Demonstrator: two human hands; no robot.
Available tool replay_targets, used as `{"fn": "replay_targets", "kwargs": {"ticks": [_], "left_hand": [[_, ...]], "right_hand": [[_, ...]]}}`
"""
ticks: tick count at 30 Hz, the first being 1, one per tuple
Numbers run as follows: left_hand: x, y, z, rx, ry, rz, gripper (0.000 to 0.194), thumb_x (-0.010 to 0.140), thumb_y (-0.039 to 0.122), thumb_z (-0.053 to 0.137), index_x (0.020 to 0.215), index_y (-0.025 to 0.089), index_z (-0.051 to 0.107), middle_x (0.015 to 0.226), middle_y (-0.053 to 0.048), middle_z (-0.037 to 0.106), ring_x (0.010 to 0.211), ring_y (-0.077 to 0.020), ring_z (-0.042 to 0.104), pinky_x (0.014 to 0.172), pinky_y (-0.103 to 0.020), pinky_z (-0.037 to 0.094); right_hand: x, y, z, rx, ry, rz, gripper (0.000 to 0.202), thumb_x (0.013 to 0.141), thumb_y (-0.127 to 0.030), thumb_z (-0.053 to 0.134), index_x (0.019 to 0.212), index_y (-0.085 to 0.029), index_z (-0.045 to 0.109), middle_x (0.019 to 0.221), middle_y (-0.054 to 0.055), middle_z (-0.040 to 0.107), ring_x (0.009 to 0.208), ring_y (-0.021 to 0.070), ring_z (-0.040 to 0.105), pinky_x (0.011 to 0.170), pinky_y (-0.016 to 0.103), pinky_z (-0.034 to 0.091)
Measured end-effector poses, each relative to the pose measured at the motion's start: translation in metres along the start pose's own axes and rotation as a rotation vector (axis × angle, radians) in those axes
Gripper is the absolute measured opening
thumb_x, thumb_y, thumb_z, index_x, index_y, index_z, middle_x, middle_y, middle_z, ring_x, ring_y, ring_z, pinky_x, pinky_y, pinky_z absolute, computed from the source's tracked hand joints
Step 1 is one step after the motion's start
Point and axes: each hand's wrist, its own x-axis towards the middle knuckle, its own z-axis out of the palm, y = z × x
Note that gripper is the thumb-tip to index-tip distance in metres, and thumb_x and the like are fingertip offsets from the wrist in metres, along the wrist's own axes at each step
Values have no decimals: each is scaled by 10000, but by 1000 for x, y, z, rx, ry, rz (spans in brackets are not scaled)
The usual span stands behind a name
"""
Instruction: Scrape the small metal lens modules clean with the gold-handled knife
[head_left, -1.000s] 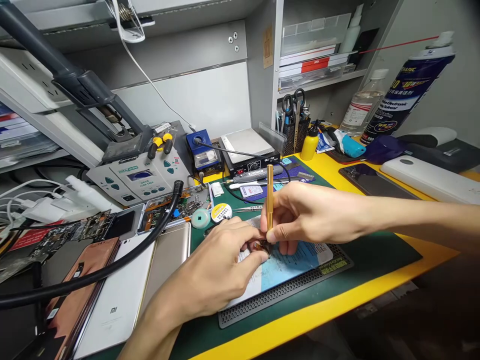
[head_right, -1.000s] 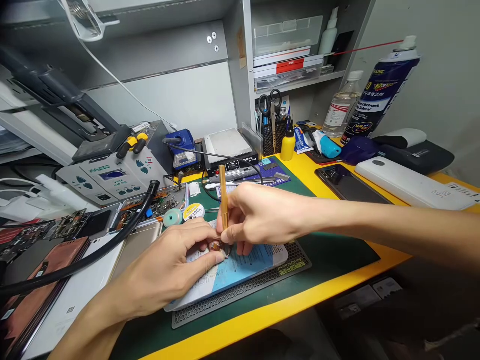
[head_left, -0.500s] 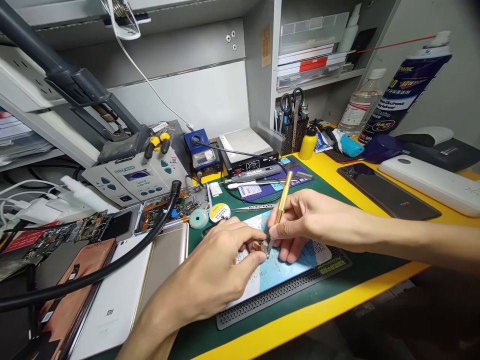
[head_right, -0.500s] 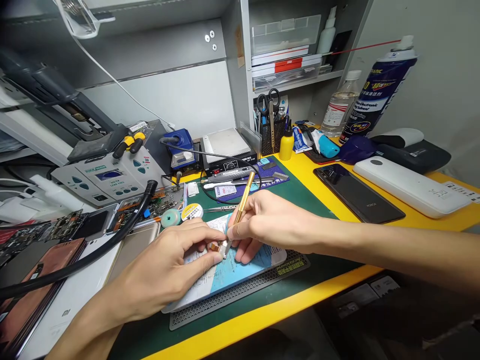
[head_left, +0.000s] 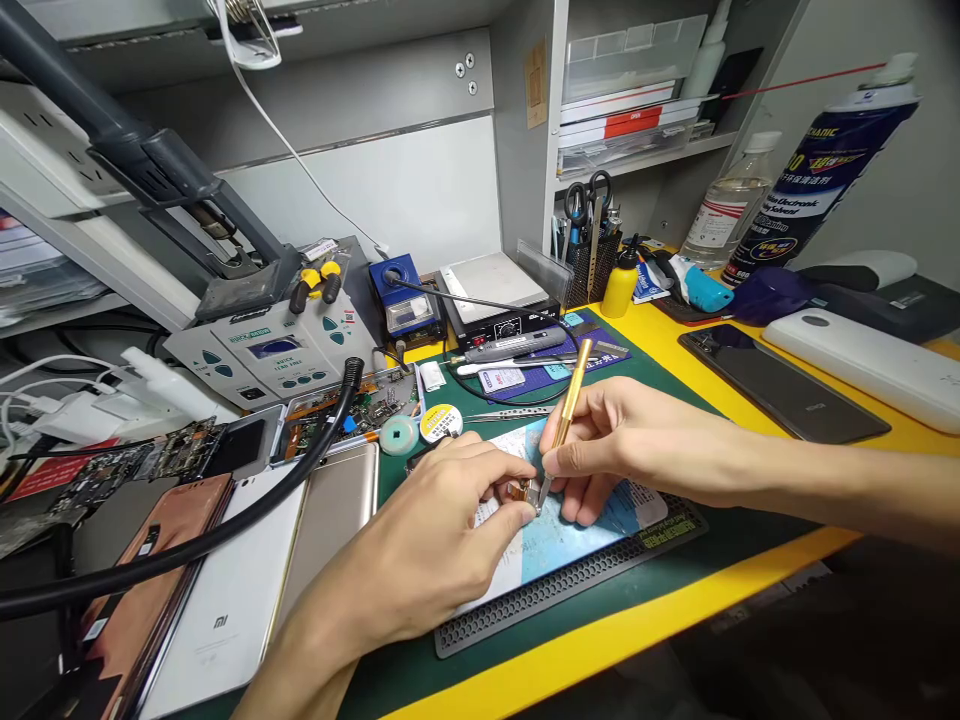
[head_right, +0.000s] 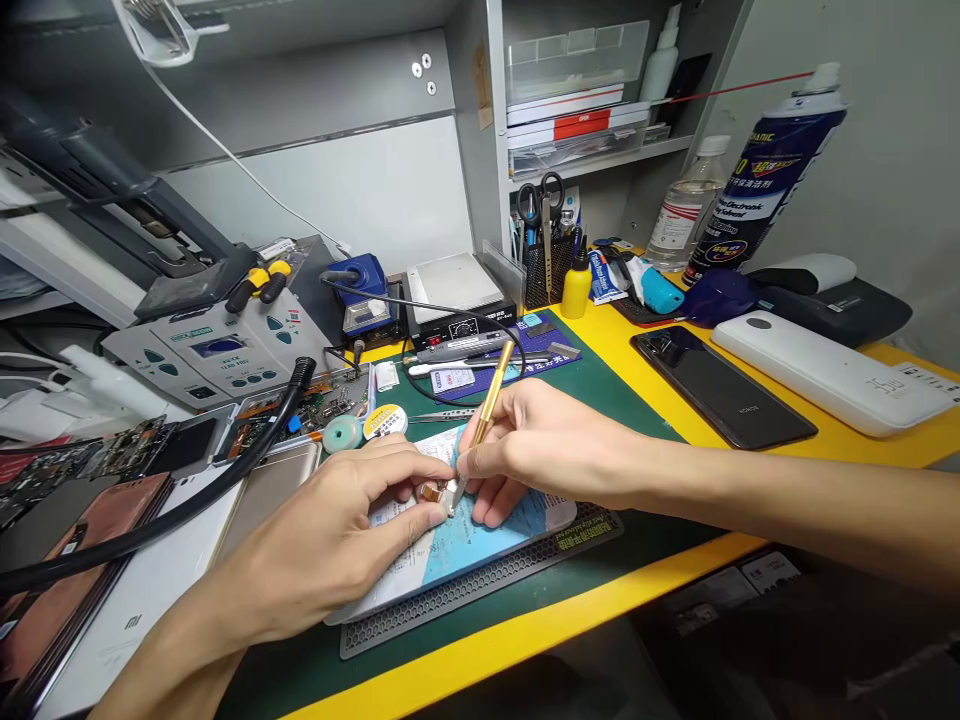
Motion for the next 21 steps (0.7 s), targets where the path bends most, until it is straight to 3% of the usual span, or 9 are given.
{"fn": "replay_targets", "kwargs": {"ticks": [21], "left_hand": [[-1,-1,1,9,8,4,137,948,229,595,1036,257,697,965,16,667,934,-162,588,868,-307,416]], "right_hand": [[1,1,0,5,3,-11,130,760,-143,760,834,-130,655,662,49,728,646,199,738,661,299,639]]}}
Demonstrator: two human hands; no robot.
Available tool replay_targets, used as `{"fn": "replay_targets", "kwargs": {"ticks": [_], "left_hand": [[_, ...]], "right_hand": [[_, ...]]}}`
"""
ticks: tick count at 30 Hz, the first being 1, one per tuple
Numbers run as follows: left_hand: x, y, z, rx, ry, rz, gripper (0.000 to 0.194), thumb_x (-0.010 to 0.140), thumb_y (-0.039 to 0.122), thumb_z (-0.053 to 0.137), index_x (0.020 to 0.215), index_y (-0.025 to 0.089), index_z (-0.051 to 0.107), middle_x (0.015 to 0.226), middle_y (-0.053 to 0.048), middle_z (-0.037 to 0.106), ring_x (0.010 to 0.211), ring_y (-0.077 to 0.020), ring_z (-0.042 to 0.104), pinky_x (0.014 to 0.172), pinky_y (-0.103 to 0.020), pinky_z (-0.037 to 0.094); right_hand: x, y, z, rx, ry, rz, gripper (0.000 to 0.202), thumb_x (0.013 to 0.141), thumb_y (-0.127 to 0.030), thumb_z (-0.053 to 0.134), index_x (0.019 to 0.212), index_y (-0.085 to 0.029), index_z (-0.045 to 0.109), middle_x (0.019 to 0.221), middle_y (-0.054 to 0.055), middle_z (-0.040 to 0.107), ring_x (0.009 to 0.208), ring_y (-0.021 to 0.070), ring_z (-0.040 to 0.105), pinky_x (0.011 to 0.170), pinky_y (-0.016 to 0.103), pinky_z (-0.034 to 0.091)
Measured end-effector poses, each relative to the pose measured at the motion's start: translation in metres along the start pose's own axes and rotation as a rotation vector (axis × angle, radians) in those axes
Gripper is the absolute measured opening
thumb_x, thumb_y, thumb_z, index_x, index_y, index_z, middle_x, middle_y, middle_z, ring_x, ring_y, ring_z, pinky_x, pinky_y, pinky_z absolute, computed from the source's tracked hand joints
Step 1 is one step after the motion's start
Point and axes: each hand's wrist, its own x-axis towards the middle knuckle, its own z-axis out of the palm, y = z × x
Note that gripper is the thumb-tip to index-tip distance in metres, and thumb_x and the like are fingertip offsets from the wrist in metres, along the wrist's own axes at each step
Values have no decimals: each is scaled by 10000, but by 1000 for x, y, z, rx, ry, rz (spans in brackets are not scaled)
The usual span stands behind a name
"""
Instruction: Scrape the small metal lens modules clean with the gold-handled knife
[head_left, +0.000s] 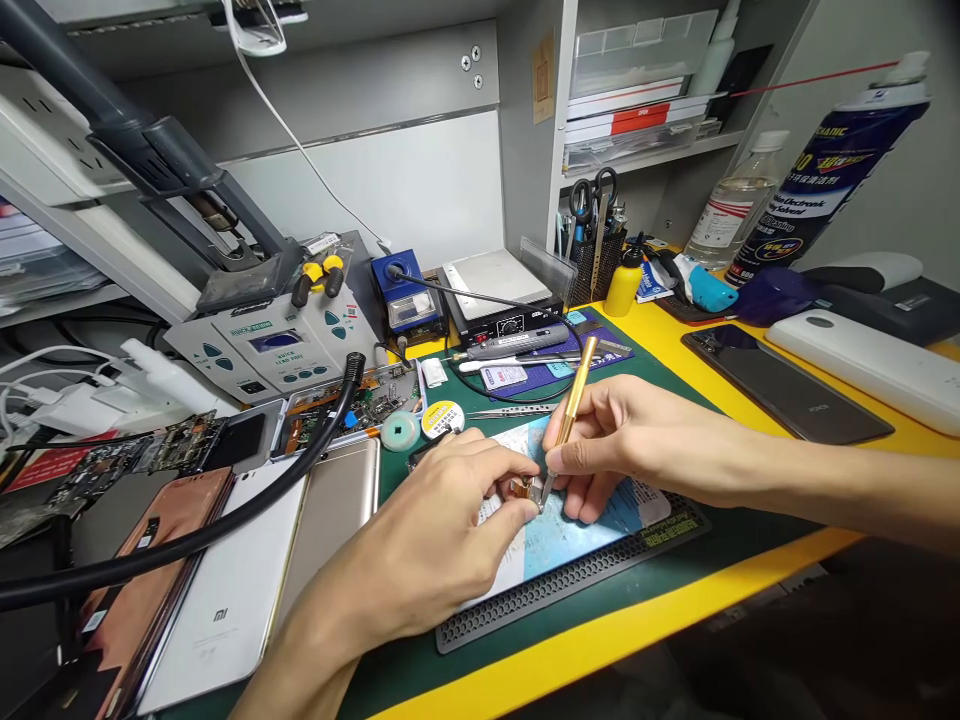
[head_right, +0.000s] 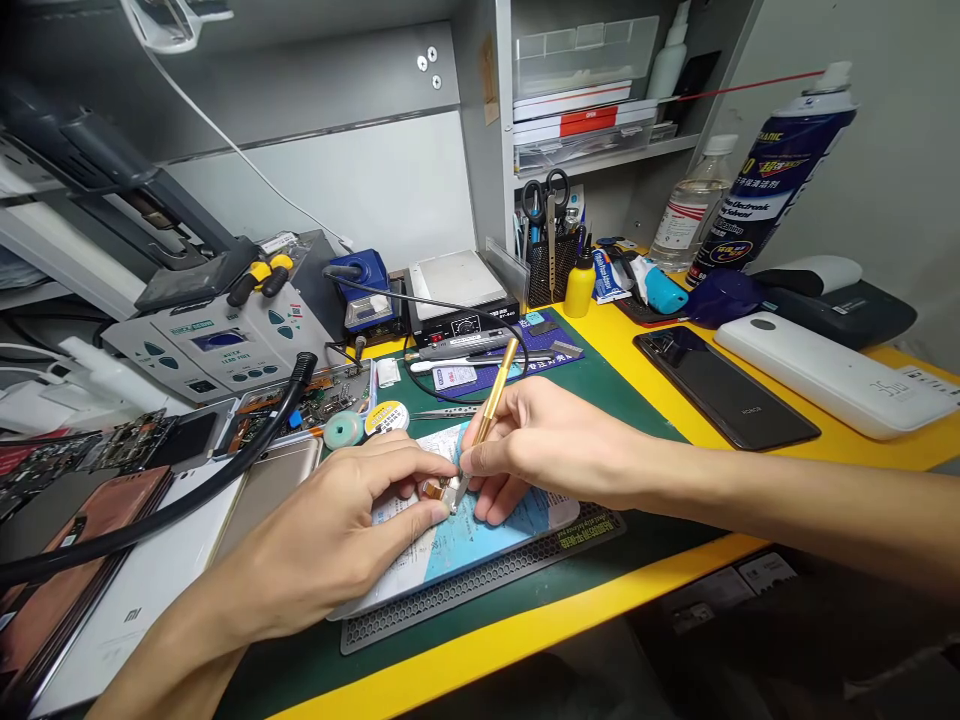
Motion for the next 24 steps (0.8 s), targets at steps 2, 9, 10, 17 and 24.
{"fn": "replay_targets", "kwargs": {"ticks": [2,9,10,17,24], "left_hand": [[0,0,0,-4,8,7,150,948,224,596,1049,267,699,955,22,664,934,-161,586,865,-302,412],[0,0,0,1,-6,17,168,945,217,601,1062,275,707,925,25,652,914,-163,574,854,-303,400],[0,0,0,3,-7,17,169,945,218,602,1062,275,709,923,25,650,910,-163,571,850,-303,398],[1,0,-1,-8,-16,55,169,956,192,591,1047,275,706,944,36,646,923,-147,565,858,-286,390],[1,0,-1,7,-40,79,88,968,199,579,955,229,661,964,24,646,932,-157,545,869,-301,394]], "right_hand": [[0,1,-1,4,-15,-5,143,761,-152,769,849,-130,657,664,46,729,649,198,740,661,295,638],[1,-3,-4,-59,-78,-18,175,783,-207,786,869,-120,661,702,65,737,624,188,729,660,291,621],[1,-4,-4,-75,-86,-27,185,783,-214,789,875,-121,658,711,63,735,627,190,728,657,293,618],[3,-12,-3,-231,-126,-98,115,838,-187,730,874,-136,634,701,28,697,648,200,726,622,292,604],[5,-22,-5,-426,-220,-170,36,911,-185,644,917,-165,615,712,-4,692,667,178,718,584,250,577]]}}
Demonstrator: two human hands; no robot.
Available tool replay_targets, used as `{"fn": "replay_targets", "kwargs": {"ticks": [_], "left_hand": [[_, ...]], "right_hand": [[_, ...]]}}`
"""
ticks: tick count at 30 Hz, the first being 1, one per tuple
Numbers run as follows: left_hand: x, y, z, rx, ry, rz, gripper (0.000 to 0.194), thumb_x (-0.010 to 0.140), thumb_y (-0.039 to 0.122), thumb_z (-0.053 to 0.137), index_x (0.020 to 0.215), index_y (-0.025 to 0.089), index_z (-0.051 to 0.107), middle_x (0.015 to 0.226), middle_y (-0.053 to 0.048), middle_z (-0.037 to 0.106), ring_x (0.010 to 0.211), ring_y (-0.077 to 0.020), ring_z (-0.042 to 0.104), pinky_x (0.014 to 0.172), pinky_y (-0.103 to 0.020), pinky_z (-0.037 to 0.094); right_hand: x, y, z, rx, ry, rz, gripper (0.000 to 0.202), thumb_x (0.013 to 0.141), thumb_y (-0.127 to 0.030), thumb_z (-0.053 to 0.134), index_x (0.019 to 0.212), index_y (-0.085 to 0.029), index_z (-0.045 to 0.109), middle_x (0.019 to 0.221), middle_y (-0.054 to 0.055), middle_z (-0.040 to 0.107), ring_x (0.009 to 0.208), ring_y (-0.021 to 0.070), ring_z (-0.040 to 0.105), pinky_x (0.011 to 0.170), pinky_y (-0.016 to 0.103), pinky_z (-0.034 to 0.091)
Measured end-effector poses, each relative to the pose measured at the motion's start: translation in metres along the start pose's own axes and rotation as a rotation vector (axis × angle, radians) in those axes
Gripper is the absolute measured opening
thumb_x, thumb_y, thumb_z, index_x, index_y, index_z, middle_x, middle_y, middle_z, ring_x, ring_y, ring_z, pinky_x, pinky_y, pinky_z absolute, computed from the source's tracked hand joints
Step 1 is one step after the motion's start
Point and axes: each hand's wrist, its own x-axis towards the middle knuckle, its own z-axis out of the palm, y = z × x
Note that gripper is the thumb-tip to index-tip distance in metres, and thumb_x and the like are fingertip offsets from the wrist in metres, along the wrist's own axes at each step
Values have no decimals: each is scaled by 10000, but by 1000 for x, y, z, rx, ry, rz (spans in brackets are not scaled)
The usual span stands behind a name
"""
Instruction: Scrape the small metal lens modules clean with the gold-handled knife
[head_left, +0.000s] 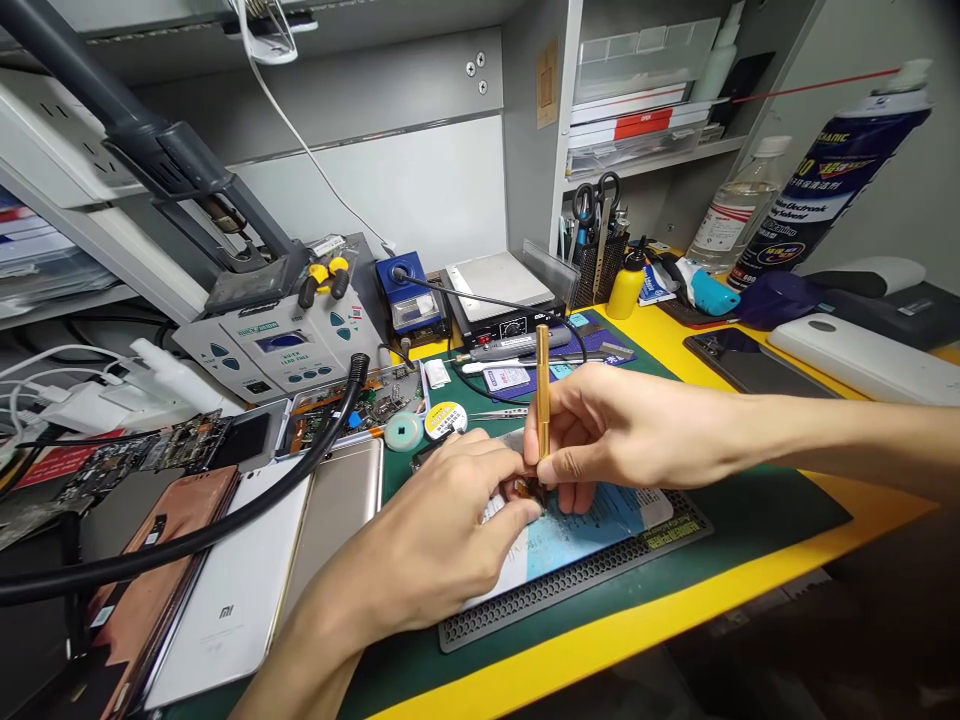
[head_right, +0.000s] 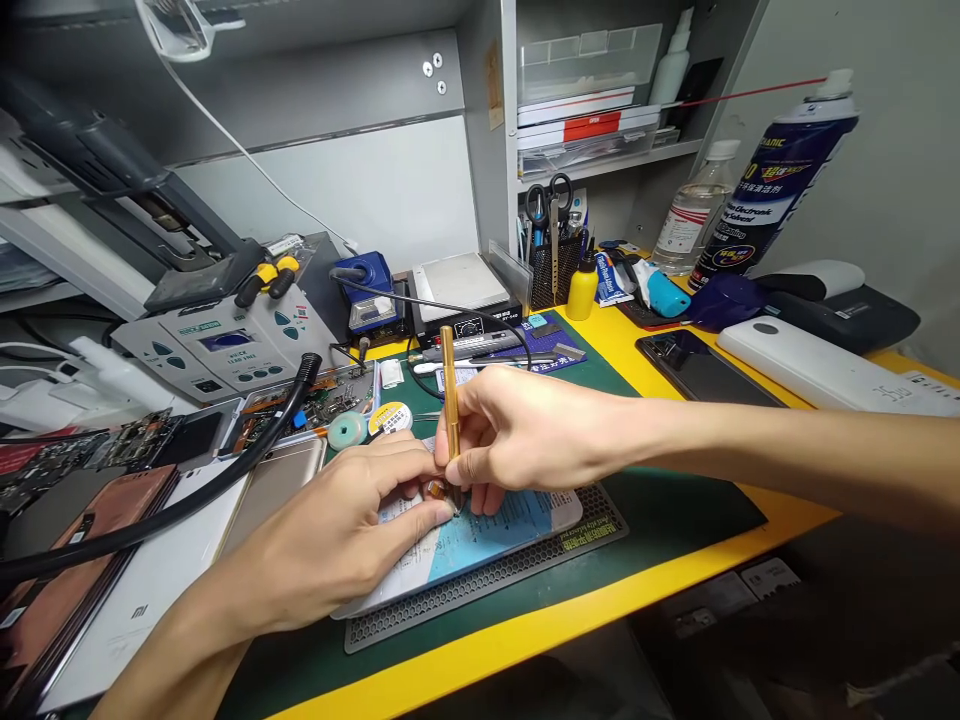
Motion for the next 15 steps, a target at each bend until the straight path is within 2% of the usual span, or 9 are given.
{"fn": "replay_targets", "kwargs": {"ticks": [4,8,10,12,15], "left_hand": [[0,-2,1,9,11,-11,76,959,205,592,938,221,663,941,18,641,918,-159,553,859,-303,399],[1,-3,3,-28,40,-30,92,942,189,593,907,225,670,950,21,652,932,-153,579,872,-287,412],[1,-3,3,-46,44,-29,106,939,174,587,906,228,672,970,24,657,955,-150,586,892,-279,412],[1,-3,2,-38,38,-28,108,945,181,585,936,233,679,972,24,653,962,-152,582,889,-279,409],[0,-1,0,-3,18,-37,94,954,208,589,955,231,680,937,19,637,934,-159,564,854,-288,403]], "right_hand": [[-3,-6,0,-125,-23,-47,29,908,-177,621,929,-159,628,750,5,707,706,179,718,598,242,583],[-7,-15,-1,-345,-24,-87,135,866,-123,604,976,-171,666,766,-4,725,699,178,716,570,221,558],[-7,-18,-2,-395,-30,-94,122,859,-123,605,948,-173,671,757,-8,723,677,173,708,556,216,549],[-5,-17,-2,-362,-19,-82,73,872,-152,617,926,-171,662,751,-3,717,676,174,707,540,213,543],[-4,-7,-1,-155,8,-48,58,896,-212,645,928,-164,642,753,8,708,691,180,714,582,240,575]]}}
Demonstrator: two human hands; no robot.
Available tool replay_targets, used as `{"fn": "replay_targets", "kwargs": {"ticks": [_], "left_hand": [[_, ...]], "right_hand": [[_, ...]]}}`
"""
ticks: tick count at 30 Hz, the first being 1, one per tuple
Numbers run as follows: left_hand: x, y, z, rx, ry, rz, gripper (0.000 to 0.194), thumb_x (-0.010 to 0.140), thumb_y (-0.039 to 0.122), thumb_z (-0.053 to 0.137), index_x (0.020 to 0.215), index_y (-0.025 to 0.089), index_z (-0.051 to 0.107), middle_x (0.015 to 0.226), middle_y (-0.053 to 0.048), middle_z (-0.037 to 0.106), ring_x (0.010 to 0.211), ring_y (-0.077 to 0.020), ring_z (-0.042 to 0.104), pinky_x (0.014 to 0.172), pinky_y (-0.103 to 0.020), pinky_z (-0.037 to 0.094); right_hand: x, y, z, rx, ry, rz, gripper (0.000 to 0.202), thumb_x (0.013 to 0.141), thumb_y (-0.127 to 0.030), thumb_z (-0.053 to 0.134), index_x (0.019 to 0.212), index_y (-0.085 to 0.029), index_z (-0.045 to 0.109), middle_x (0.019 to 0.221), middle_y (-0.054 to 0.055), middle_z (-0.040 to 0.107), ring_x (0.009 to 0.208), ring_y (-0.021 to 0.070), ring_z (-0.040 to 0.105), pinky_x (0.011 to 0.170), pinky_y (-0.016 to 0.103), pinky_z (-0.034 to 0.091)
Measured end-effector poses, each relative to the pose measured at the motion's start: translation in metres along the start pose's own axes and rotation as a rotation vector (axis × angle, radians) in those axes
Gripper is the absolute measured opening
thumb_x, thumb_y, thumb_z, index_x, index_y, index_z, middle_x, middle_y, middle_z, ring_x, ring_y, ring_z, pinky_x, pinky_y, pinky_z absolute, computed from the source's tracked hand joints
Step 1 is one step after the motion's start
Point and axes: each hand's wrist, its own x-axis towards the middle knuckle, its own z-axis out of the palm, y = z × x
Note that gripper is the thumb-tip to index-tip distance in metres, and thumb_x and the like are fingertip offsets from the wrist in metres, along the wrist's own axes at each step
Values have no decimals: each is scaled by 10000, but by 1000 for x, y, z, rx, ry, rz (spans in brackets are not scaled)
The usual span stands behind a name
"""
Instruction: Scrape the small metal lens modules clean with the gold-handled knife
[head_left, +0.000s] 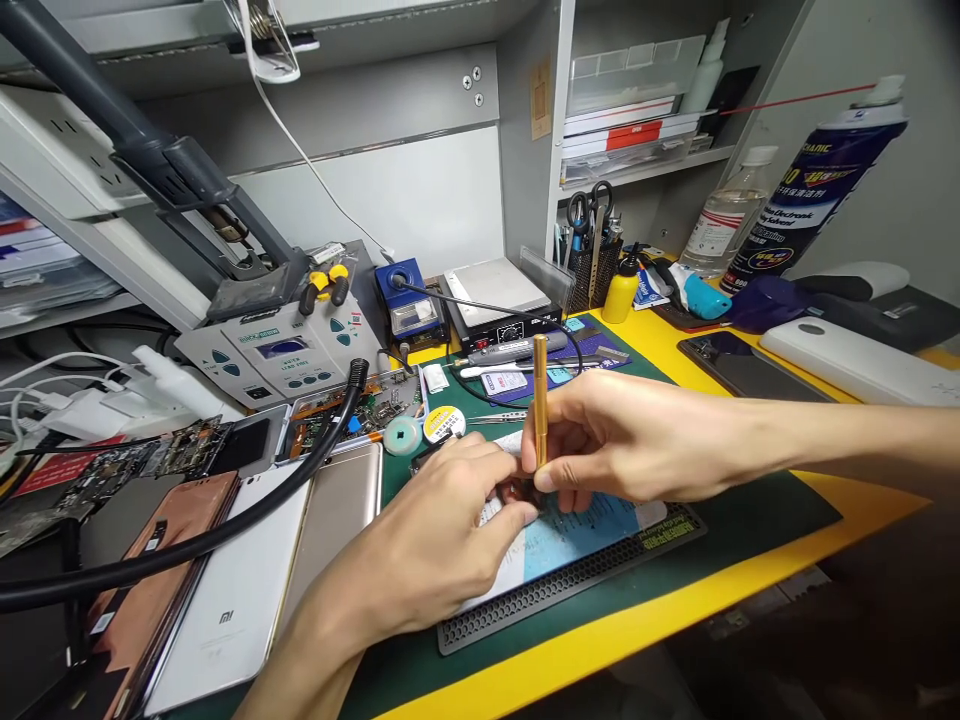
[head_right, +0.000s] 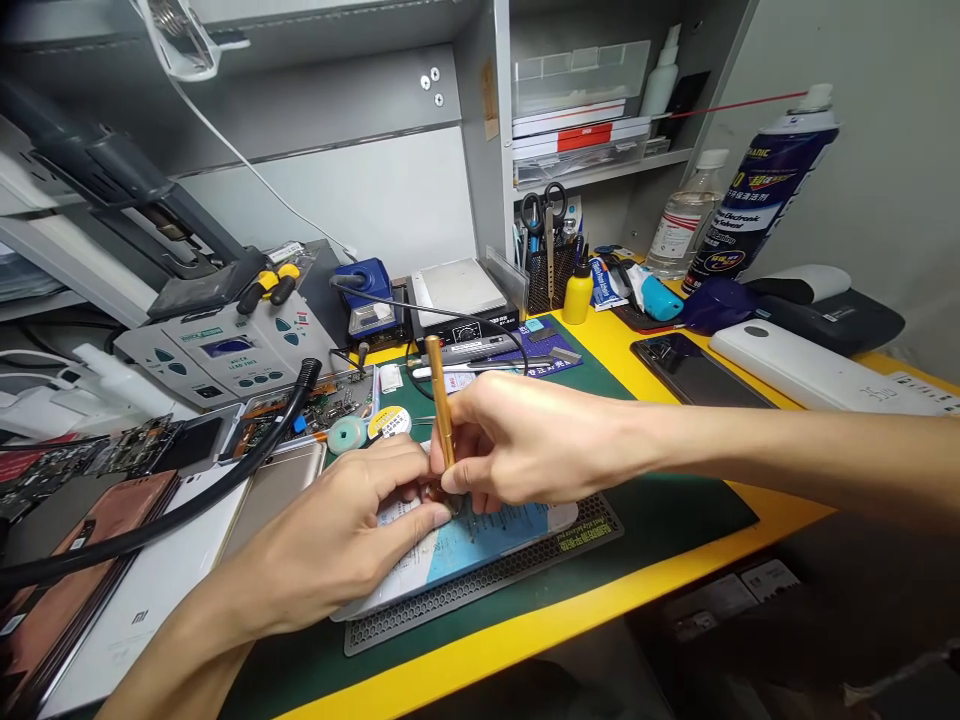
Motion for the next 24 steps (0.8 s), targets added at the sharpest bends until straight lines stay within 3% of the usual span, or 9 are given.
{"fn": "replay_targets", "kwargs": {"ticks": [3,7,15,24], "left_hand": [[-1,1,-1,9,4,-11,98,957,219,588,942,231,684,914,21,634,905,-156,559,839,-292,397],[-1,0,0,-2,21,-15,146,952,227,596,1040,271,704,933,24,646,916,-158,573,856,-297,402],[-3,1,2,-9,25,-32,193,962,237,578,1108,272,700,986,6,671,973,-181,595,901,-330,424],[-3,-1,3,-13,32,-18,157,972,226,573,1080,266,679,1019,26,677,1027,-165,592,934,-308,420]], "right_hand": [[-2,14,5,250,40,24,110,878,-230,694,931,-154,634,759,12,704,671,172,718,635,269,600],[-6,27,11,401,88,70,219,824,-270,781,938,-145,642,726,19,718,646,179,731,652,281,616],[-5,30,16,535,144,118,268,781,-286,830,884,-156,619,654,8,724,573,177,723,588,267,600],[-5,30,17,504,140,127,201,816,-253,788,875,-162,619,643,15,731,563,168,716,546,238,565]]}}
